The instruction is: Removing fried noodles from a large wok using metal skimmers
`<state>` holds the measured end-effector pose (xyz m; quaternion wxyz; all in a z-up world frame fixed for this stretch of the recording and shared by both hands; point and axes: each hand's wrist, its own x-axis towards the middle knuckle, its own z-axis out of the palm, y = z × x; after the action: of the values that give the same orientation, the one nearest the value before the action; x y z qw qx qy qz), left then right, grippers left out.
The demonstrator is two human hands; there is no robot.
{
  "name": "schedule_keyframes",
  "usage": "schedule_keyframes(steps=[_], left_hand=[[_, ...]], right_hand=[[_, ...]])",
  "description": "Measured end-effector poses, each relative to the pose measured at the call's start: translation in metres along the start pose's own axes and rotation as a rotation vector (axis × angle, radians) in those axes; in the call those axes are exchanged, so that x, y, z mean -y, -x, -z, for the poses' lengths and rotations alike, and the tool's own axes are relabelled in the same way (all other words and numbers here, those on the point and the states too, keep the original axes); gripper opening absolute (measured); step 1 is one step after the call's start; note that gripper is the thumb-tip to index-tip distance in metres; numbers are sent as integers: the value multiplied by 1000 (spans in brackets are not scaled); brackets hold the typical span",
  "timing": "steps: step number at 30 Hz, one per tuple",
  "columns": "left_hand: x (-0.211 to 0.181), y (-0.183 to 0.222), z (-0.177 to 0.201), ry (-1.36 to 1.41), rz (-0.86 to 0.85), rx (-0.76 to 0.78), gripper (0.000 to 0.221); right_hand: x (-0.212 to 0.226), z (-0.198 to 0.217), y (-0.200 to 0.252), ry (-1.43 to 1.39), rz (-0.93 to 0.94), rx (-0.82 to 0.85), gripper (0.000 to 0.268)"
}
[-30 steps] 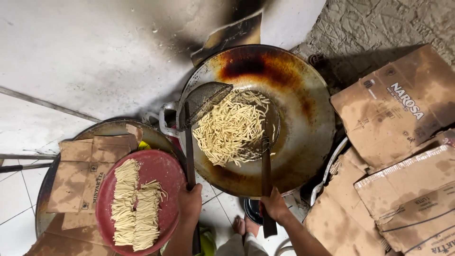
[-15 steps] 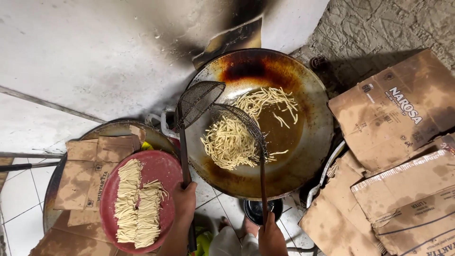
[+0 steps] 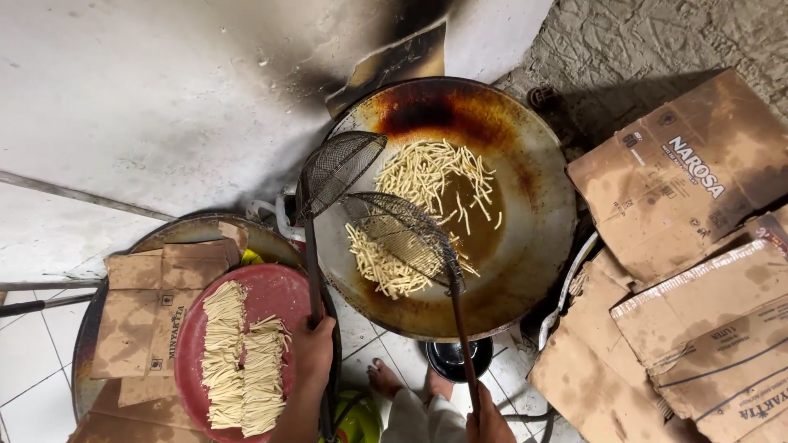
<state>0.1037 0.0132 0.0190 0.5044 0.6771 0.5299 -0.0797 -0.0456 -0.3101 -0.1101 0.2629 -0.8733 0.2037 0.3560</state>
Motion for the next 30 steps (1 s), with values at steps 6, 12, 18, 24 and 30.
schedule_keyframes(steps=[6, 12, 18, 24, 30], left_hand=[[34, -36, 6, -84, -96, -45, 17], [6, -9, 29, -74, -14, 40, 13], [2, -2, 43, -48, -8, 71, 16], [6, -7, 49, -39, -30, 85, 15], [17, -17, 53, -33, -45, 104, 10]], right_hand=[[85, 69, 17, -71, -19, 12, 71], [94, 91, 48, -79, -16, 95, 65], [99, 80, 62, -79, 54, 112, 67], [141, 85, 14, -152, -96, 66, 74], [139, 99, -15, -162, -82, -54, 77]])
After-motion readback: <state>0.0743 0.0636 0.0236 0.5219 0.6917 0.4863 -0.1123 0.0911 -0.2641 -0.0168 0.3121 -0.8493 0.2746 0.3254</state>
